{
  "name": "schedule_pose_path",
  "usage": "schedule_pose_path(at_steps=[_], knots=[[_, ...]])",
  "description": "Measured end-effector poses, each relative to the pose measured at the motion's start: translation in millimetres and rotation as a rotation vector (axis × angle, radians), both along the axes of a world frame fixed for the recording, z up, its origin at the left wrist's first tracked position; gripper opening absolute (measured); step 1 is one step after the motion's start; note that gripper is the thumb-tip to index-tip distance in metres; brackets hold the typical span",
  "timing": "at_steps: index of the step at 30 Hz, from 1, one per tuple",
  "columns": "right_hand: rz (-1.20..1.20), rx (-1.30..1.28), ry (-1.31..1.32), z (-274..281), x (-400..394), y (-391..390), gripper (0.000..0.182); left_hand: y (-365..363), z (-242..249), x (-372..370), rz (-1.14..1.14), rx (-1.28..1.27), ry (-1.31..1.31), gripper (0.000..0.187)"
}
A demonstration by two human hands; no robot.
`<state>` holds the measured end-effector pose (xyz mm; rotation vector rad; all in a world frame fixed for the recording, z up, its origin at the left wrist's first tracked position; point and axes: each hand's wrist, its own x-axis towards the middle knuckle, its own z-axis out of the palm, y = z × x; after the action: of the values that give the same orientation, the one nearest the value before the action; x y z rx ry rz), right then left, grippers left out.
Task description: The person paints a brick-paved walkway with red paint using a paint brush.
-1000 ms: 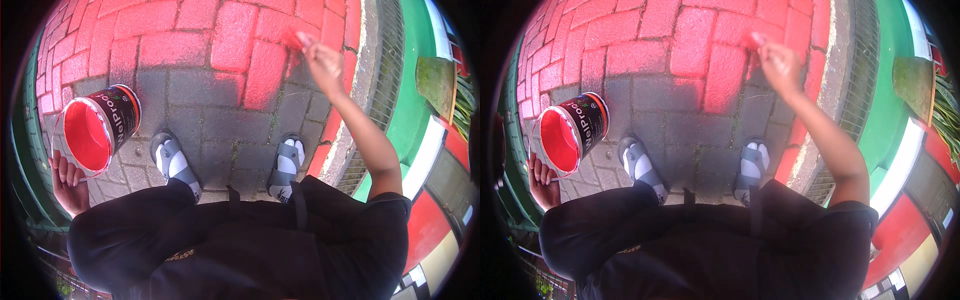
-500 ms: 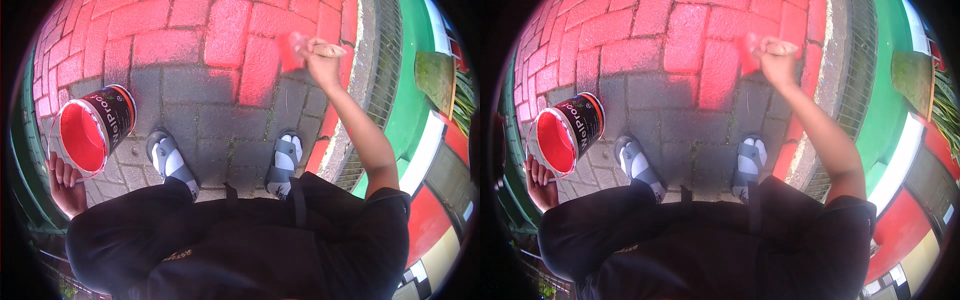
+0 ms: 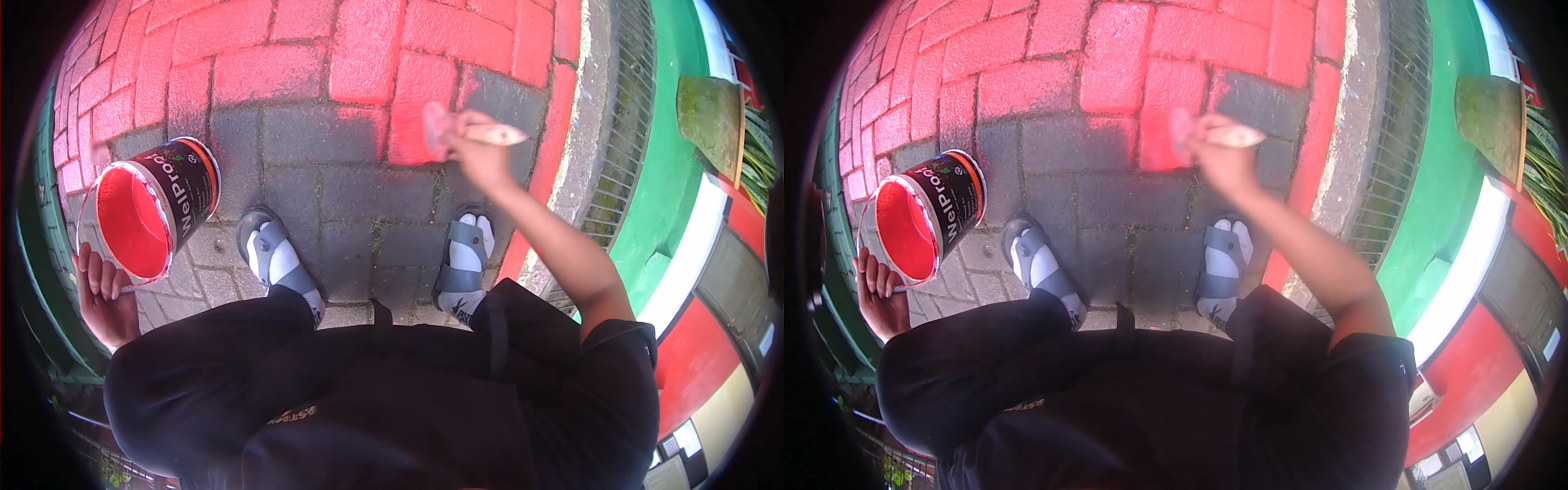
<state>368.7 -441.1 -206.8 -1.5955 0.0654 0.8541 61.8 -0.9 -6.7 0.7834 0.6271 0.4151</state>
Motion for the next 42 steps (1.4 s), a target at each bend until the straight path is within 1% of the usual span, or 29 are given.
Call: schedule_pose_path(at_steps=[2, 3, 5, 7, 8, 9, 10, 11, 13, 14, 16, 17, 18, 20, 21, 23, 24, 26, 27, 28, 29, 31, 33, 35, 37, 38, 40, 41, 42], knots=[[-0.022, -0.106, -0.342, 20, 18, -16, 0.023, 2, -2, 3, -0.013, 0.003, 0.002, 0.021], [-0.052, -0.109, -0.417, 30, 23, -17, 0.023, 4, -4, 4, -0.03, 0.001, -0.01, 0.02], [0.205, -0.277, -1.115, 32, 32, -27, 0.018, 5, -3, 5, -0.064, -0.007, -0.015, 0.02], [0.277, -0.368, -1.038, 34, 5, -19, 0.012, 5, -1, 6, 0.019, 0.031, 0.048, 0.019], [0.366, -0.228, -0.984, 31, -13, -14, 0.004, 5, -2, 6, 0.02, 0.031, 0.038, 0.019], [0.555, -0.299, -0.907, 29, -37, -16, 0.008, 7, -3, 5, 0.017, 0.026, 0.029, 0.019], [0.639, -0.221, -0.739, 44, -52, -6, 0.013, 8, -3, 4, 0.014, 0.022, 0.024, 0.019], [0.596, -0.078, -0.851, 40, -68, 2, 0.014, 9, -4, 3, 0.016, 0.022, 0.024, 0.019], [0.646, 0.218, -0.69, 37, -73, 11, 0.011, 11, -4, 0, -0.076, -0.021, -0.062, 0.02], [0.647, 0.219, -0.685, 36, -70, 10, 0.011, 11, -3, -2, -0.075, -0.022, -0.058, 0.02], [0.318, 0.036, -0.019, 27, -46, -3, 0.01, 12, -3, -6, 0.006, -0.009, -0.008, 0.021], [0.192, -0.153, -0.056, 15, -19, -9, 0.014, 12, -3, -7, 0.004, -0.015, -0.008, 0.021], [0.075, -0.168, 0.028, 24, 6, -6, 0.018, 14, -4, -8, -0.005, -0.024, -0.023, 0.022], [-0.082, -0.08, -0.25, 30, 33, -2, 0.022, 16, -4, -12, -0.008, -0.028, -0.038, 0.022], [-0.081, -0.081, -0.251, 27, 33, -2, 0.022, 16, -5, -13, 0.003, -0.021, -0.037, 0.022], [-0.066, -0.155, -1.087, 24, 35, -1, 0.02, 18, -7, -11, 0.015, -0.013, -0.048, 0.023], [0.093, -0.147, -0.822, 21, 22, -3, 0.018, 18, -7, -11, 0.004, -0.015, -0.046, 0.023], [0.545, -0.292, -1.196, 33, -22, -9, 0.007, 13, -4, -9, -0.003, -0.015, -0.039, 0.023], [0.78, -0.35, -0.821, 47, -43, -11, 0.009, 5, 0, -4, 0.045, -0.014, -0.012, 0.022], [0.862, -0.248, -0.851, 56, -58, -5, 0.007, 0, 1, 0, 0.093, -0.013, 0.014, 0.022], [0.861, -0.249, -0.85, 50, -62, -2, 0.007, 4, -1, -2, 0.091, -0.014, 0.014, 0.022], [0.794, 0.125, -0.847, 31, -65, 0, 0.004, 15, -4, -11, -0.027, -0.025, -0.046, 0.022], [0.522, 0.095, -0.071, 44, -27, 3, 0.006, -1, 4, -2, 0.066, -0.011, 0.021, 0.022], [0.272, -0.156, -0.12, 31, 31, 2, 0.01, -1, 5, -2, 0.148, -0.001, 0.087, 0.022], [0.127, -0.354, -0.47, 21, 80, -3, 0.012, 15, -3, -15, 0.025, -0.011, -0.015, 0.022], [0.127, -0.352, -0.472, 21, 84, -4, 0.012, 10, -1, -11, 0.025, -0.009, -0.017, 0.022], [0.181, -0.47, -1.24, 20, 87, -7, 0.012, -5, 5, -1, 0.169, 0.022, 0.09, 0.021], [0.264, -0.302, -1.259, 27, 65, 0, 0.013, -5, 5, 0, 0.168, 0.021, 0.084, 0.021], [0.483, -0.461, -0.885, 39, 34, -2, 0.008, -4, 4, 0, 0.139, 0.009, 0.053, 0.021]])
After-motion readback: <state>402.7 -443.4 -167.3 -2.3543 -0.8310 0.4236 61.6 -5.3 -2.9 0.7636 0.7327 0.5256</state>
